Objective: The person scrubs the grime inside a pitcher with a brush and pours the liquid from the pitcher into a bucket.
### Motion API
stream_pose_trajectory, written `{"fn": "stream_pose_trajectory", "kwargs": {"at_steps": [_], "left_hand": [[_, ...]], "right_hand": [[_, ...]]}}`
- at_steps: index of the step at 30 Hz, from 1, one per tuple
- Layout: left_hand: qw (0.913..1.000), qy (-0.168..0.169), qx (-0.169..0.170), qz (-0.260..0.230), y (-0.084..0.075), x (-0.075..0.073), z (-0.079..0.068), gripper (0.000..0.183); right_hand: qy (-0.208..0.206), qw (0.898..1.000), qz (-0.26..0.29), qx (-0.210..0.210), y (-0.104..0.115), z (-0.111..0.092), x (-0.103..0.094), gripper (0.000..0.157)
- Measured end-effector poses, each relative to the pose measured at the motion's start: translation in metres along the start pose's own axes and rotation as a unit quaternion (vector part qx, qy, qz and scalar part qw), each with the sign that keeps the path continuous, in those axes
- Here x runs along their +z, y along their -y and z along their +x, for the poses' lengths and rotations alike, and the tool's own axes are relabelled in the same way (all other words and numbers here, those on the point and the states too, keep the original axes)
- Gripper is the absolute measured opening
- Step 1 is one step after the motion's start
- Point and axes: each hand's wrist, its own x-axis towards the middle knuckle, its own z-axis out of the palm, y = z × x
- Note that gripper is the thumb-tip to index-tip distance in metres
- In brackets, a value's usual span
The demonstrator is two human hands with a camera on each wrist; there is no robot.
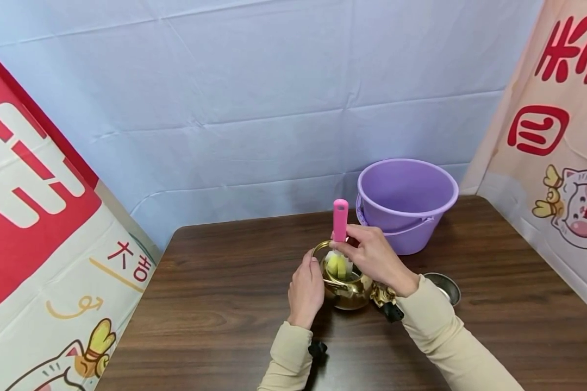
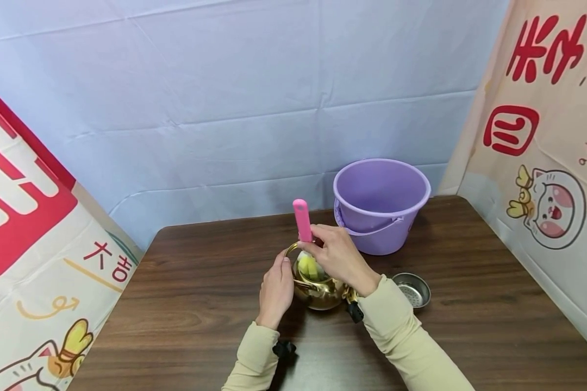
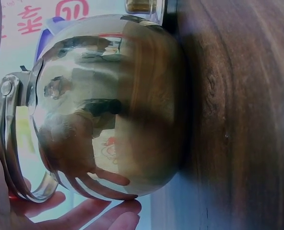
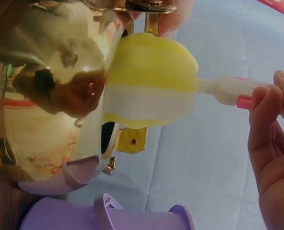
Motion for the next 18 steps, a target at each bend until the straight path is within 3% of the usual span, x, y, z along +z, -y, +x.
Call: {"fn": "stream_pose_trajectory", "kwargs": {"at_steps": [9, 18], "left_hand": [[0.9999, -0.002, -0.007, -0.007, 0.0, 0.002, -0.001, 0.041], [0.9999, -0.009, -0.002, -0.007, 0.0, 0.002, -0.002, 0.042]], "right_hand": [[0.011, 0.999, -0.03, -0.033, 0.002, -0.005, -0.002, 0.006], [0.024, 0.999, -0.025, -0.026, 0.005, -0.01, -0.013, 0.009]]}}
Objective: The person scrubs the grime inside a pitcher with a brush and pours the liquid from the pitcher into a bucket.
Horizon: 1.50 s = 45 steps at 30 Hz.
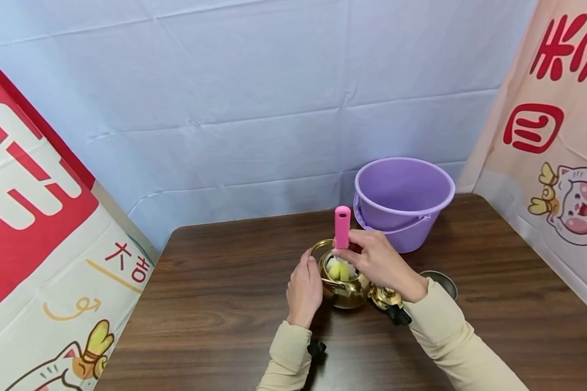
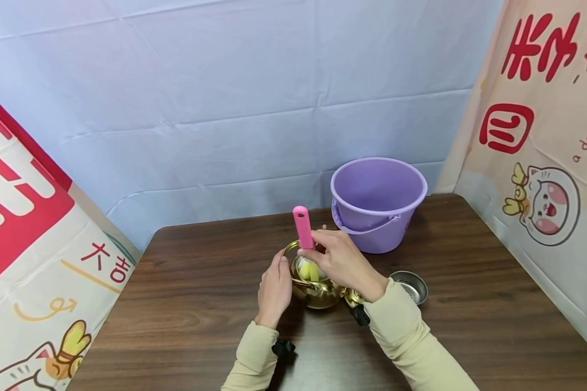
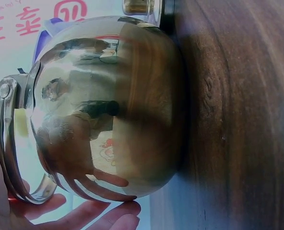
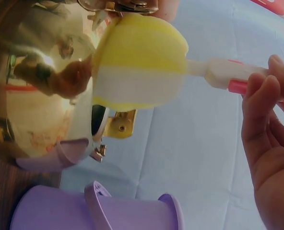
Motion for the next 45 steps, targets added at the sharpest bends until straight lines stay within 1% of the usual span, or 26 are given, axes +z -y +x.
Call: {"fn": "stream_pose_trajectory", "kwargs": {"at_steps": [6, 9, 22, 27, 32, 35, 39, 45], "left_hand": [[1.0, 0.001, -0.004, 0.002, 0.001, 0.0, 0.0, 0.043], [1.0, -0.002, -0.002, 0.005, 0.001, 0.001, 0.0, 0.042], [0.9999, -0.002, -0.003, 0.01, 0.001, 0.0, 0.0, 0.042], [0.9999, 0.001, -0.001, 0.01, 0.0, -0.001, 0.0, 0.042], [0.9999, 0.007, -0.003, 0.012, 0.0, -0.002, 0.001, 0.042], [0.9999, 0.009, -0.001, 0.013, 0.0, -0.002, 0.001, 0.042], [0.9998, 0.011, 0.004, 0.013, 0.0, -0.002, 0.001, 0.042], [0.9998, 0.012, 0.006, 0.015, 0.001, -0.001, 0.002, 0.043]], "right_hand": [[0.011, 1.0, 0.019, 0.014, -0.002, -0.003, -0.008, 0.008], [0.01, 1.0, 0.022, 0.016, -0.005, -0.003, -0.01, 0.008], [-0.002, 0.999, -0.006, 0.031, -0.013, -0.002, -0.015, 0.008], [-0.012, 1.0, -0.007, 0.017, -0.015, -0.001, -0.013, 0.008], [-0.039, 0.999, -0.006, 0.005, -0.019, 0.001, -0.007, 0.008], [-0.049, 0.999, 0.004, 0.006, -0.022, 0.003, -0.004, 0.008], [-0.052, 0.999, 0.017, 0.006, -0.022, 0.005, 0.001, 0.009], [-0.053, 0.998, 0.023, -0.005, -0.02, 0.009, 0.006, 0.009]]}}
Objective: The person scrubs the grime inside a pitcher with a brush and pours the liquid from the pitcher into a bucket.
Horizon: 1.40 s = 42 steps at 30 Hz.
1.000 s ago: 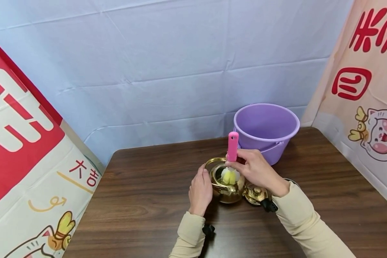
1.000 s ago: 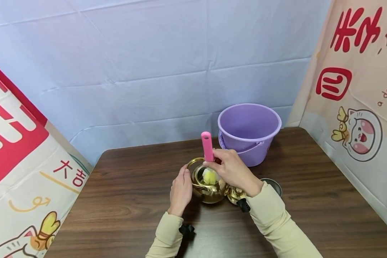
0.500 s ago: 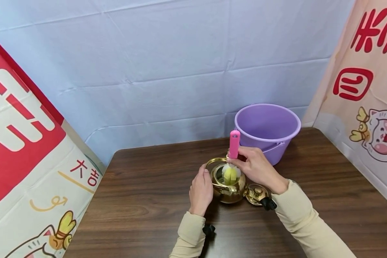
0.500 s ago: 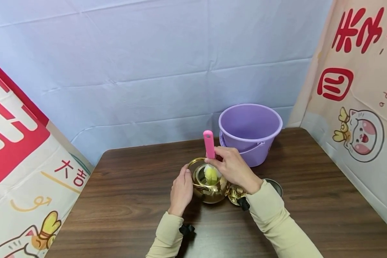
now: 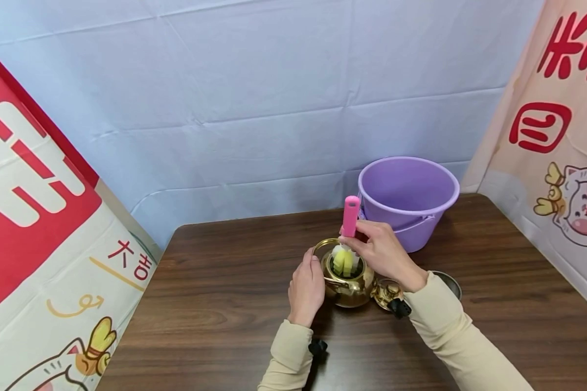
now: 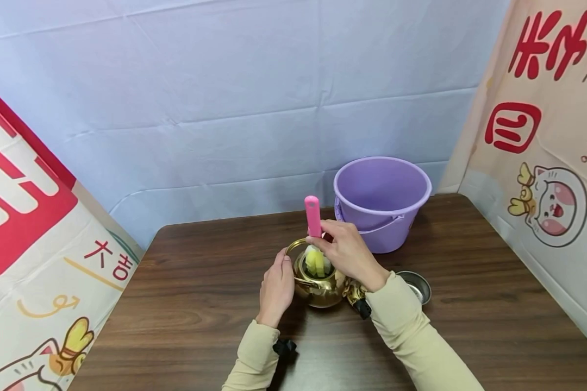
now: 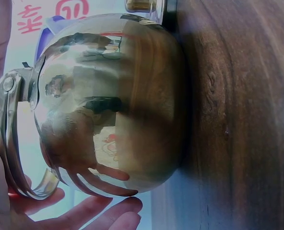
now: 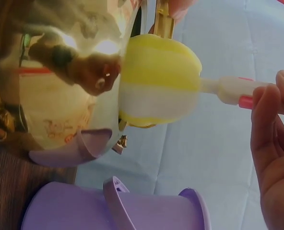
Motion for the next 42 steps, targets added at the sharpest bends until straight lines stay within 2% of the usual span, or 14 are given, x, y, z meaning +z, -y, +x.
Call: {"fn": "stream_pose_trajectory", "kwargs": {"at_steps": [12, 25, 32, 42], "left_hand": [[1.0, -0.001, -0.004, -0.001, 0.0, 0.001, 0.001, 0.041], [1.0, -0.004, 0.007, -0.001, 0.0, 0.001, 0.001, 0.042], [1.0, -0.005, -0.002, -0.001, -0.001, 0.001, 0.0, 0.041], [0.9999, -0.008, -0.009, -0.004, -0.001, 0.002, 0.0, 0.041]], "right_hand": [[0.024, 1.0, 0.0, 0.017, 0.005, 0.0, 0.004, 0.007], [0.026, 1.0, -0.014, -0.004, 0.01, -0.004, 0.004, 0.008], [0.025, 0.999, -0.011, -0.024, 0.011, -0.007, -0.001, 0.011], [0.039, 0.999, -0.004, -0.026, 0.014, -0.01, -0.011, 0.012]]}}
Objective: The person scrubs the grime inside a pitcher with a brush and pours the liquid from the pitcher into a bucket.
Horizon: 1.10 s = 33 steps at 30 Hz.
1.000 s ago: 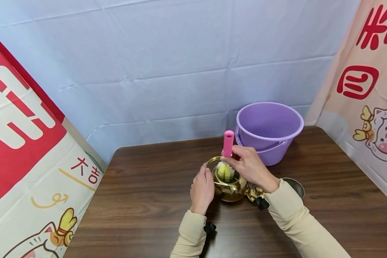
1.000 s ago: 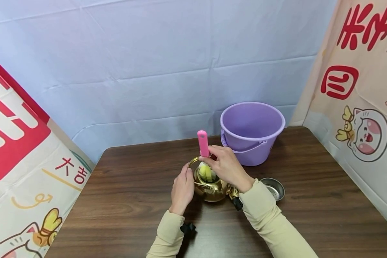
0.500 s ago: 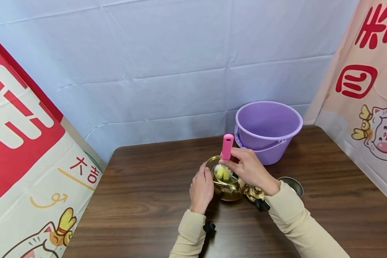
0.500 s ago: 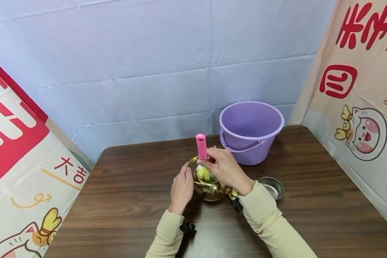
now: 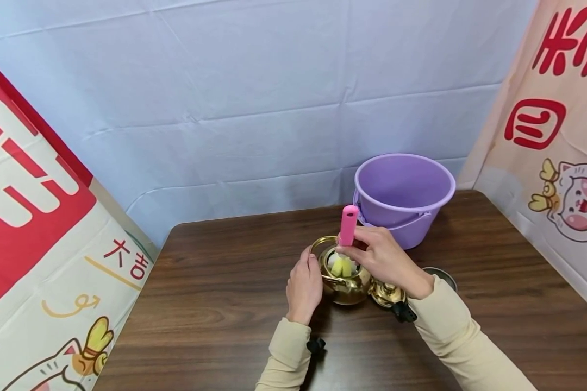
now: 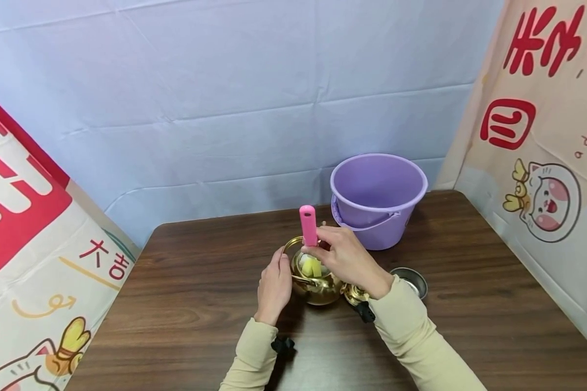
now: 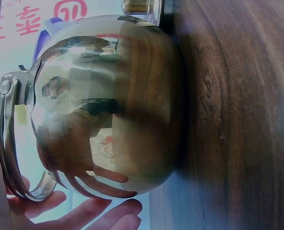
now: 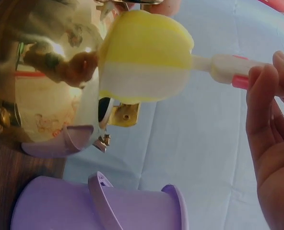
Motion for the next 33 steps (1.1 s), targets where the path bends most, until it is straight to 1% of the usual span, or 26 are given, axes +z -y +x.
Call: {"fn": "stream_pose_trajectory", "kwargs": {"at_steps": [8, 16, 24, 28, 33], "left_hand": [[1.0, 0.004, -0.009, -0.002, 0.001, 0.0, -0.001, 0.041], [0.9999, 0.008, -0.005, -0.006, 0.001, -0.001, -0.001, 0.043], [0.9999, 0.01, 0.0, -0.003, 0.001, -0.001, -0.001, 0.043], [0.9999, 0.01, 0.0, -0.003, 0.0, -0.001, -0.001, 0.043], [0.9999, 0.012, -0.002, -0.004, -0.001, -0.002, -0.002, 0.044]], "right_hand": [[-0.011, 1.0, 0.005, -0.002, -0.001, -0.001, -0.008, 0.014], [-0.026, 1.0, -0.001, -0.008, -0.001, -0.002, -0.014, 0.014], [-0.042, 0.999, 0.016, -0.006, 0.0, -0.001, -0.018, 0.017], [-0.056, 0.998, 0.016, -0.011, 0.0, -0.002, -0.021, 0.018], [-0.072, 0.997, 0.033, -0.022, 0.002, -0.002, -0.025, 0.021]]}}
